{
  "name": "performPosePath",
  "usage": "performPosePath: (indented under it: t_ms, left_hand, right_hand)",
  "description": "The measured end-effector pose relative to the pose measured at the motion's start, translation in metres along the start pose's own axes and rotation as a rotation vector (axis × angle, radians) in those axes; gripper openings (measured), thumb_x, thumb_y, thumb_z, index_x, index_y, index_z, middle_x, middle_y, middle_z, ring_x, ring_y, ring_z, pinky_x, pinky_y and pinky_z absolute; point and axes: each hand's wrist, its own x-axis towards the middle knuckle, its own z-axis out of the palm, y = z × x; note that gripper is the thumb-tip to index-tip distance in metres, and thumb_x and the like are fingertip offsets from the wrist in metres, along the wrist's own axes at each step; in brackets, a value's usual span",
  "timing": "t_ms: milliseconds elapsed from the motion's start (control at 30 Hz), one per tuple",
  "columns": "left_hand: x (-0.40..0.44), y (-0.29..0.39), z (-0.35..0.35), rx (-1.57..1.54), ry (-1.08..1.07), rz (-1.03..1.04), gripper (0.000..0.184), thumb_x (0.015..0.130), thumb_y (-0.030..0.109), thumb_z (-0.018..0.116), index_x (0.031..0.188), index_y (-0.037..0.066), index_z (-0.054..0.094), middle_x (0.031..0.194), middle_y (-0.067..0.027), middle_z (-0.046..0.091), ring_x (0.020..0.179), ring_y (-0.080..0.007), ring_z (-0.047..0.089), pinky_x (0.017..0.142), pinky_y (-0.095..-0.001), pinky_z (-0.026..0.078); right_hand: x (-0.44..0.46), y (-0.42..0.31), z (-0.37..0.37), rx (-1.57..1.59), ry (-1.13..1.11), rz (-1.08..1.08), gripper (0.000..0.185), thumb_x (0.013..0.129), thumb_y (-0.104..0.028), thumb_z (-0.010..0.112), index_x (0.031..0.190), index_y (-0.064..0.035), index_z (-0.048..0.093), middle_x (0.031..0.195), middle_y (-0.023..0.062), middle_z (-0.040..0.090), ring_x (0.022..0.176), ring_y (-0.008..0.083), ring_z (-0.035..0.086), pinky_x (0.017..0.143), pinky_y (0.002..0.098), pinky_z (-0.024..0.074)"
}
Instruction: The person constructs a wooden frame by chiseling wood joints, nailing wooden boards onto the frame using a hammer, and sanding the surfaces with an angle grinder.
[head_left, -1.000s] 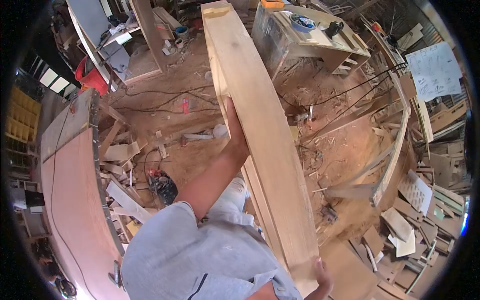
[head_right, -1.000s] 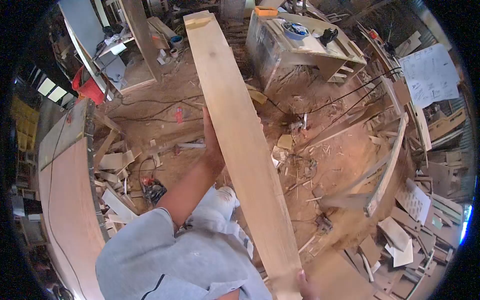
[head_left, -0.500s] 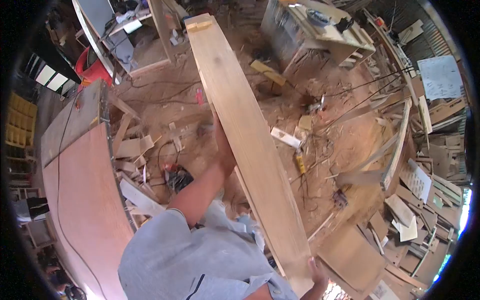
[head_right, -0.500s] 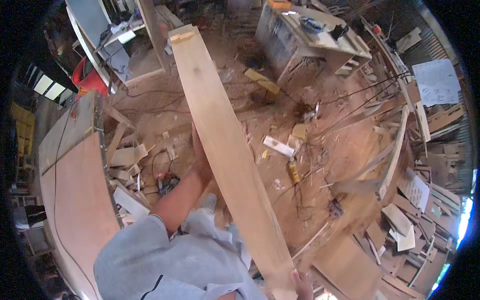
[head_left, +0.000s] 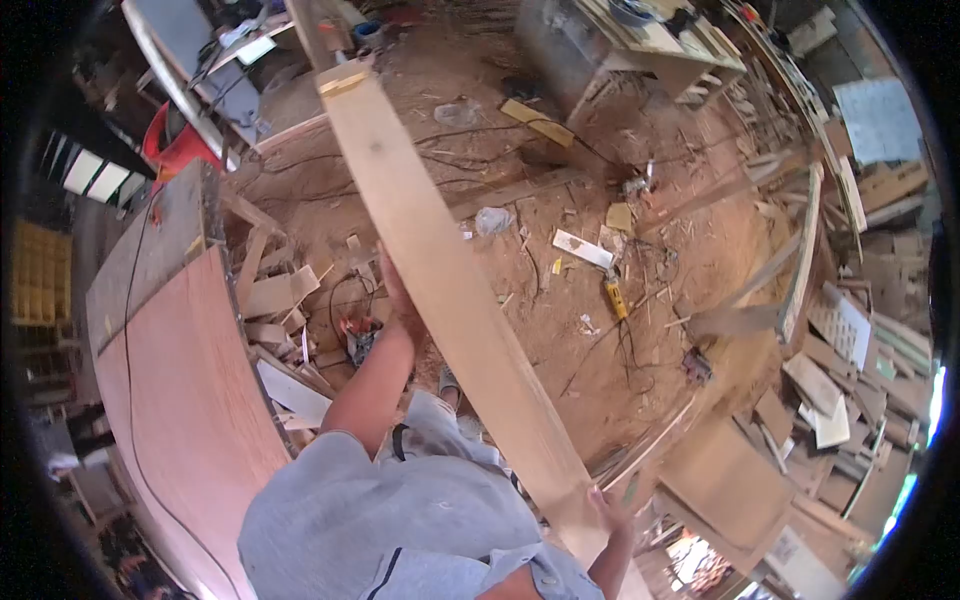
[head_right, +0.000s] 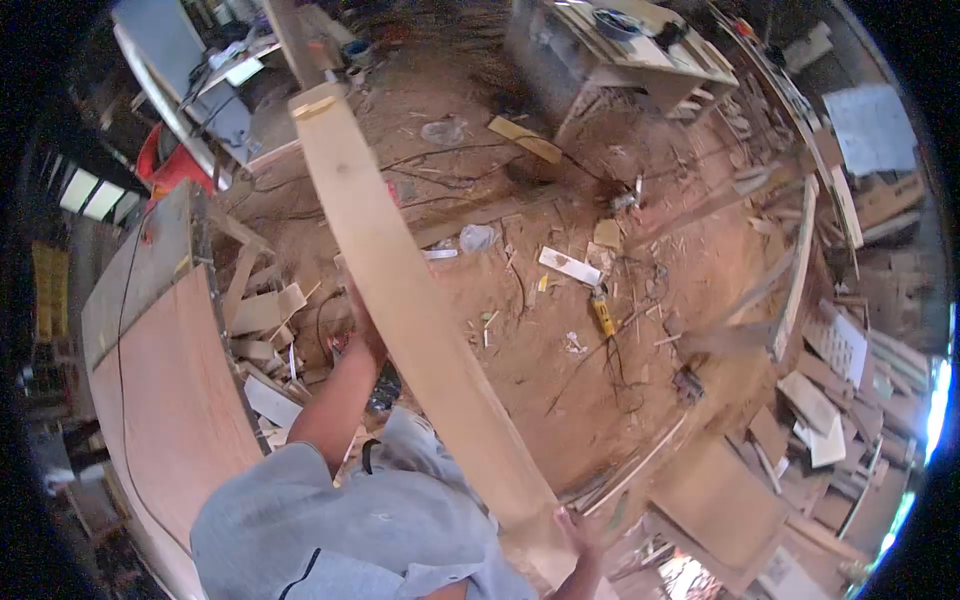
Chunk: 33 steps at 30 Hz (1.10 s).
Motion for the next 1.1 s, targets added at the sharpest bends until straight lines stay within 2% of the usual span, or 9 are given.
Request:
performPosePath:
  t_ms: [100, 200, 467, 567, 700, 800, 900, 1067, 1100]
  left_hand:
    - [-0.008, 0.005, 0.006, 0.059, -0.147, 0.013, 0.099, 0.09, 0.09, 0.038, 0.137, 0.005, 0.056, 0.115, -0.0133, 0.065, 0.106, -0.0308, 0.065, 0.093, -0.0496, 0.056]
    - [-0.001, 0.013, 0.004, 0.047, -0.219, -0.018, 0.103, 0.087, 0.092, 0.038, 0.131, 0.001, 0.058, 0.11, -0.0136, 0.064, 0.101, -0.031, 0.063, 0.088, -0.0491, 0.056]
    - [0.005, 0.007, 0.012, -0.059, -0.113, -0.09, 0.1, 0.087, 0.09, 0.038, 0.125, 0.0, 0.061, 0.106, -0.0153, 0.066, 0.098, -0.0344, 0.064, 0.085, -0.0511, 0.056]
    - [0.022, 0.003, -0.014, -0.131, -0.197, -0.083, 0.103, 0.089, 0.09, 0.04, 0.14, 0.001, 0.052, 0.124, -0.0233, 0.063, 0.107, -0.0452, 0.063, 0.1, -0.062, 0.05]
    - [0.036, -0.005, -0.021, -0.035, -0.167, -0.032, 0.102, 0.092, 0.089, 0.035, 0.149, 0.006, 0.048, 0.134, -0.0216, 0.061, 0.118, -0.0438, 0.062, 0.107, -0.0578, 0.049]
    - [0.058, -0.017, -0.037, -0.085, -0.144, -0.086, 0.103, 0.092, 0.09, 0.033, 0.155, 0.01, 0.044, 0.145, -0.0189, 0.057, 0.129, -0.0399, 0.057, 0.113, -0.0532, 0.046]
    - [0.06, -0.028, -0.025, -0.031, -0.027, -0.049, 0.103, 0.093, 0.09, 0.031, 0.16, 0.012, 0.04, 0.156, -0.0156, 0.05, 0.139, -0.0353, 0.051, 0.118, -0.0504, 0.041]
    - [0.071, -0.06, -0.006, 0.137, 0.024, -0.011, 0.101, 0.096, 0.088, 0.029, 0.162, 0.011, 0.036, 0.164, -0.0133, 0.042, 0.146, -0.0331, 0.044, 0.122, -0.0486, 0.036]
    - [0.069, -0.072, -0.01, 0.201, 0.098, 0.019, 0.089, 0.099, 0.081, 0.039, 0.155, 0.012, 0.048, 0.146, -0.0112, 0.059, 0.129, -0.0285, 0.06, 0.108, -0.045, 0.048]
  right_hand:
    - [0.008, -0.004, 0.006, -0.005, -0.037, -0.02, 0.082, 0.097, -0.075, 0.051, 0.12, 0.001, 0.074, 0.11, 0.0212, 0.076, 0.11, 0.0336, 0.07, 0.096, 0.0453, 0.0514]
    - [0.005, -0.016, 0.009, -0.015, 0.012, -0.069, 0.083, 0.096, -0.077, 0.05, 0.114, 0.0, 0.076, 0.1, 0.022, 0.076, 0.1, 0.0337, 0.071, 0.089, 0.0454, 0.0527]
    - [0.015, -0.038, 0.007, -0.026, -0.008, 0.025, 0.088, 0.094, -0.082, 0.048, 0.114, -0.0007, 0.076, 0.101, 0.0243, 0.076, 0.104, 0.0346, 0.072, 0.09, 0.0464, 0.0528]
    - [0.013, -0.035, 0.007, 0.006, 0.013, -0.008, 0.089, 0.094, -0.083, 0.048, 0.109, 0.0007, 0.076, 0.092, 0.0223, 0.075, 0.096, 0.0316, 0.071, 0.085, 0.0457, 0.0524]
    - [0.033, -0.021, 0.002, 0.069, 0.059, 0.0, 0.08, 0.094, -0.078, 0.056, 0.102, -0.0019, 0.079, 0.083, 0.0165, 0.075, 0.085, 0.0259, 0.072, 0.079, 0.0428, 0.0536]
    - [0.033, -0.028, -0.007, 0.015, 0.191, -0.062, 0.077, 0.094, -0.075, 0.058, 0.099, -0.001, 0.079, 0.082, 0.0172, 0.074, 0.082, 0.0262, 0.072, 0.077, 0.0433, 0.0528]
    - [0.026, -0.045, -0.015, -0.019, 0.382, -0.161, 0.081, 0.095, -0.075, 0.056, 0.084, 0.0035, 0.068, 0.064, 0.0158, 0.056, 0.066, 0.0253, 0.057, 0.063, 0.0462, 0.0435]
    - [0.052, -0.036, -0.025, -0.104, 0.691, -0.203, 0.073, 0.097, -0.068, 0.058, 0.094, 0.0028, 0.073, 0.076, 0.0256, 0.066, 0.074, 0.0382, 0.064, 0.07, 0.0506, 0.0477]
    - [0.057, -0.03, -0.029, -0.138, 0.731, -0.183, 0.072, 0.098, -0.068, 0.057, 0.098, 0.0021, 0.075, 0.082, 0.0277, 0.069, 0.078, 0.0415, 0.067, 0.073, 0.0515, 0.0497]
